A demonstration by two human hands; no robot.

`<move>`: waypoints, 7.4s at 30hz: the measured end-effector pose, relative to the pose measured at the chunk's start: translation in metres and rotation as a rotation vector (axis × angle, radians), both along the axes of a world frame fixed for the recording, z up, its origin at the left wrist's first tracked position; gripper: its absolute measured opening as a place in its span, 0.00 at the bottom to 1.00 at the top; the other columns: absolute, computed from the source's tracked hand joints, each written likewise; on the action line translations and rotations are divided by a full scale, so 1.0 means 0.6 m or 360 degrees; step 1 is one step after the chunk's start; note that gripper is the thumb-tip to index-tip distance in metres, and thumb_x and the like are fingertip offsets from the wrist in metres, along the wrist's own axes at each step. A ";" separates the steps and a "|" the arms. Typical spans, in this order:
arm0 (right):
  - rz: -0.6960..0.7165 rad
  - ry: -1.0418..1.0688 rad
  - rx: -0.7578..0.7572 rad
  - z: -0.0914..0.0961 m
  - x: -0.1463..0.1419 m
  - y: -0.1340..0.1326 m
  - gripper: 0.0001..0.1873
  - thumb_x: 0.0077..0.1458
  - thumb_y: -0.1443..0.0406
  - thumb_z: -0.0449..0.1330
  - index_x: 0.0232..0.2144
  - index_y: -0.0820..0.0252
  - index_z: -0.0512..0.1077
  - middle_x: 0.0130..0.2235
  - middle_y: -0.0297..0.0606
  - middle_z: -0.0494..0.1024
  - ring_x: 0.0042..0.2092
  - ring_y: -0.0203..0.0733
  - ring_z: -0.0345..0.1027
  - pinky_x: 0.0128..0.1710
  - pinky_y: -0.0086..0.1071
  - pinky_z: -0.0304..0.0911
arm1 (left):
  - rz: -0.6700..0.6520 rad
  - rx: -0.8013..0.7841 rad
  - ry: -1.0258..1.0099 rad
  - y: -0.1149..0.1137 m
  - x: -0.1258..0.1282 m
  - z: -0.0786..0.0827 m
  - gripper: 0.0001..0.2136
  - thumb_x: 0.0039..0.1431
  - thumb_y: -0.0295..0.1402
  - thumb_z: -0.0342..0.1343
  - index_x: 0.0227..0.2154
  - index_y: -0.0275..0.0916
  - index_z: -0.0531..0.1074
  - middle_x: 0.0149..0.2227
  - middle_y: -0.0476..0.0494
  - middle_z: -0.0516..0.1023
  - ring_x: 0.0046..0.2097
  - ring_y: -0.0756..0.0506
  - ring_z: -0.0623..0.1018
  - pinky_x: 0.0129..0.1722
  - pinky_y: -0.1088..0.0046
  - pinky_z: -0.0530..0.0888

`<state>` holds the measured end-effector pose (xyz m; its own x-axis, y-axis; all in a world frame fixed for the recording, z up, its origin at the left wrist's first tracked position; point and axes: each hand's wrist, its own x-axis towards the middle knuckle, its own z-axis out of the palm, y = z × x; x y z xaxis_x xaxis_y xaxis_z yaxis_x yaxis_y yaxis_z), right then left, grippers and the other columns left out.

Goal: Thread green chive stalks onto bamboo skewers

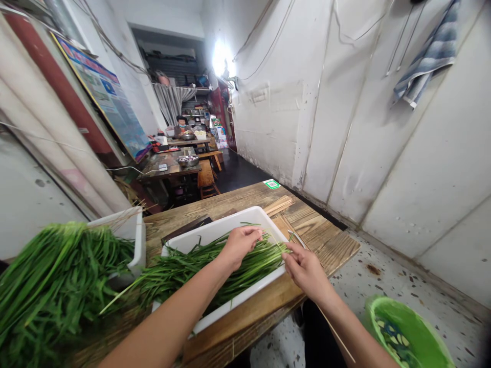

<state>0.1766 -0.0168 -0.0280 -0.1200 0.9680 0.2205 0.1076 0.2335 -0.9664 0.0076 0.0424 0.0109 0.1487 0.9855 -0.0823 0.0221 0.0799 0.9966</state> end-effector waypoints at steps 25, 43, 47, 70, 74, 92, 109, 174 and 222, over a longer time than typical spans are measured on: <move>0.0017 -0.0002 -0.0009 0.004 -0.001 -0.003 0.17 0.55 0.59 0.55 0.42 0.66 0.70 0.16 0.25 0.57 0.18 0.32 0.51 0.18 0.26 0.48 | 0.0007 -0.0016 -0.0025 0.001 -0.002 -0.002 0.16 0.41 0.43 0.62 0.24 0.32 0.74 0.24 0.47 0.70 0.22 0.55 0.61 0.21 0.77 0.56; 0.0021 -0.0043 0.0000 0.002 0.001 -0.002 0.16 0.56 0.59 0.55 0.40 0.66 0.70 0.16 0.24 0.57 0.18 0.31 0.50 0.18 0.26 0.48 | 0.0015 0.0045 0.0003 0.004 -0.006 -0.013 0.17 0.43 0.43 0.61 0.28 0.31 0.76 0.24 0.48 0.69 0.20 0.57 0.55 0.21 0.76 0.50; 0.0033 -0.0074 0.0018 -0.001 0.004 -0.001 0.13 0.57 0.61 0.55 0.40 0.64 0.70 0.16 0.24 0.56 0.18 0.31 0.48 0.19 0.26 0.47 | 0.0043 0.0104 0.0085 0.004 -0.005 -0.011 0.14 0.43 0.42 0.60 0.24 0.33 0.76 0.22 0.48 0.70 0.20 0.56 0.54 0.22 0.76 0.52; -0.0152 -0.0048 0.0076 -0.031 0.012 -0.056 0.19 0.59 0.57 0.52 0.47 0.63 0.67 0.19 0.27 0.57 0.20 0.33 0.52 0.18 0.27 0.49 | -0.0480 0.0749 0.0979 0.015 -0.008 -0.032 0.08 0.48 0.37 0.58 0.28 0.41 0.80 0.30 0.44 0.80 0.34 0.44 0.75 0.36 0.71 0.66; -0.0165 0.0028 0.0029 -0.036 0.009 -0.058 0.18 0.59 0.57 0.53 0.46 0.63 0.67 0.19 0.27 0.57 0.20 0.33 0.51 0.18 0.26 0.48 | -0.0562 0.0900 0.1148 0.012 0.002 -0.041 0.09 0.52 0.35 0.55 0.26 0.41 0.80 0.29 0.43 0.80 0.33 0.44 0.75 0.35 0.72 0.65; -0.0002 -0.0035 -0.0032 -0.012 0.018 -0.021 0.18 0.58 0.57 0.54 0.44 0.66 0.67 0.18 0.25 0.56 0.19 0.32 0.49 0.18 0.26 0.47 | -0.0138 0.0765 0.1283 0.019 -0.016 -0.015 0.10 0.52 0.28 0.52 0.29 0.42 0.80 0.30 0.46 0.80 0.35 0.45 0.76 0.38 0.72 0.68; 0.0054 -0.0138 0.0033 0.006 0.007 0.005 0.11 0.57 0.64 0.53 0.40 0.65 0.70 0.17 0.24 0.57 0.18 0.30 0.49 0.18 0.25 0.45 | 0.0142 0.0572 0.0767 0.015 -0.010 -0.005 0.13 0.52 0.33 0.52 0.35 0.35 0.79 0.32 0.42 0.80 0.35 0.45 0.77 0.39 0.70 0.71; 0.0028 -0.0134 -0.0001 0.006 0.005 0.001 0.13 0.57 0.59 0.54 0.36 0.64 0.71 0.16 0.24 0.55 0.18 0.31 0.48 0.18 0.25 0.45 | 0.0250 0.0334 0.0360 0.002 0.001 -0.009 0.10 0.45 0.34 0.61 0.32 0.37 0.79 0.36 0.42 0.81 0.40 0.43 0.79 0.45 0.67 0.72; -0.0106 -0.0061 -0.0010 -0.022 0.014 -0.040 0.21 0.58 0.57 0.53 0.48 0.66 0.67 0.18 0.26 0.55 0.19 0.32 0.50 0.17 0.26 0.48 | -0.0551 0.0803 0.1339 0.008 0.012 -0.041 0.10 0.50 0.38 0.57 0.31 0.42 0.80 0.32 0.44 0.79 0.36 0.46 0.74 0.37 0.73 0.66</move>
<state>0.1851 -0.0409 -0.0414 -0.0636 0.9754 0.2111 0.1595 0.2187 -0.9627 0.0150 0.0472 -0.0139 0.5153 0.8486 0.1196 0.6680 -0.4851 0.5642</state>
